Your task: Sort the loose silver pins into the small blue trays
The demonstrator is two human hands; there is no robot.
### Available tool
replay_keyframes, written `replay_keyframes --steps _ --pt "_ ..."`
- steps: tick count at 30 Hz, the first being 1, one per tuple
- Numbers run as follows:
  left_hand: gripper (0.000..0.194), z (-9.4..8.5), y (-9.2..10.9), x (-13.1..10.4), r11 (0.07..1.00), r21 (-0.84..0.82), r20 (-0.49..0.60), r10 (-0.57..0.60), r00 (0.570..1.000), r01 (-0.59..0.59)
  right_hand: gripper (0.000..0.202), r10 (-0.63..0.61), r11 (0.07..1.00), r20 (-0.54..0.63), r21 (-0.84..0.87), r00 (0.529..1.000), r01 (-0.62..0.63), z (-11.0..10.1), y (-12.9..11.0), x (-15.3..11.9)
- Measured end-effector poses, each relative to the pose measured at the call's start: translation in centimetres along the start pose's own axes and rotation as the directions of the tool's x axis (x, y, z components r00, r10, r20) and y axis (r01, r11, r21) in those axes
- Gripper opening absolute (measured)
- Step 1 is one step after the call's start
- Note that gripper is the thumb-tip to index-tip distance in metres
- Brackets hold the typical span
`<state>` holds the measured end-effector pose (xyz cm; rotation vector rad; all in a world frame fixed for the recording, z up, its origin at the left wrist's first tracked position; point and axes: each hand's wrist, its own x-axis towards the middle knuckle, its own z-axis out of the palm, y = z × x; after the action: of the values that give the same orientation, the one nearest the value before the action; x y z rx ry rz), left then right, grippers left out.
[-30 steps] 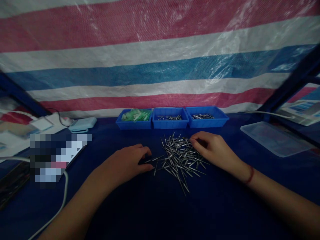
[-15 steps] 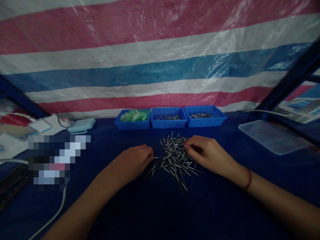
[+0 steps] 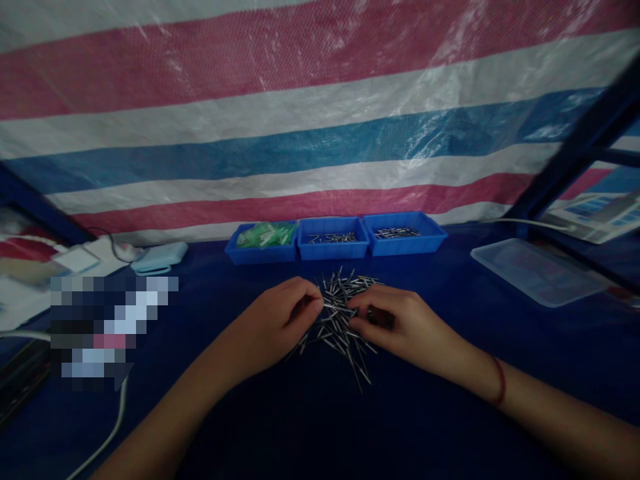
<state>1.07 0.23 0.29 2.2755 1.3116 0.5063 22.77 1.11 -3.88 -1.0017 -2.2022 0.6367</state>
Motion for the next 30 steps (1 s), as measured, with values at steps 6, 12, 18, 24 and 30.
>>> replay_keyframes --steps 6,12,18,24,30 --pt "0.019 0.6 1.0 0.1 0.975 -0.201 0.032 -0.089 0.995 0.094 0.010 -0.005 0.982 -0.138 0.186 0.990 0.031 0.0 -0.9 -0.1" --pt "0.021 1.0 1.1 -0.1 0.967 -0.243 0.086 -0.056 0.995 0.075 0.008 -0.011 0.952 -0.218 0.295 0.976 0.076 0.0 -1.3 -0.3" --pt "0.019 1.5 1.3 -0.2 0.956 -0.293 0.126 0.033 0.992 0.005 0.005 -0.018 0.950 -0.223 0.301 0.975 0.086 0.1 -1.4 -0.5" --pt "0.017 2.1 1.4 -0.1 0.956 -0.275 0.036 0.120 0.992 -0.105 0.006 -0.042 0.946 -0.238 0.302 0.970 0.115 0.2 -1.9 -0.4" --pt "0.014 2.2 1.5 0.0 0.958 -0.270 -0.001 0.106 0.994 -0.102 0.006 -0.032 0.943 -0.246 0.315 0.969 0.111 0.3 -1.8 -0.5"
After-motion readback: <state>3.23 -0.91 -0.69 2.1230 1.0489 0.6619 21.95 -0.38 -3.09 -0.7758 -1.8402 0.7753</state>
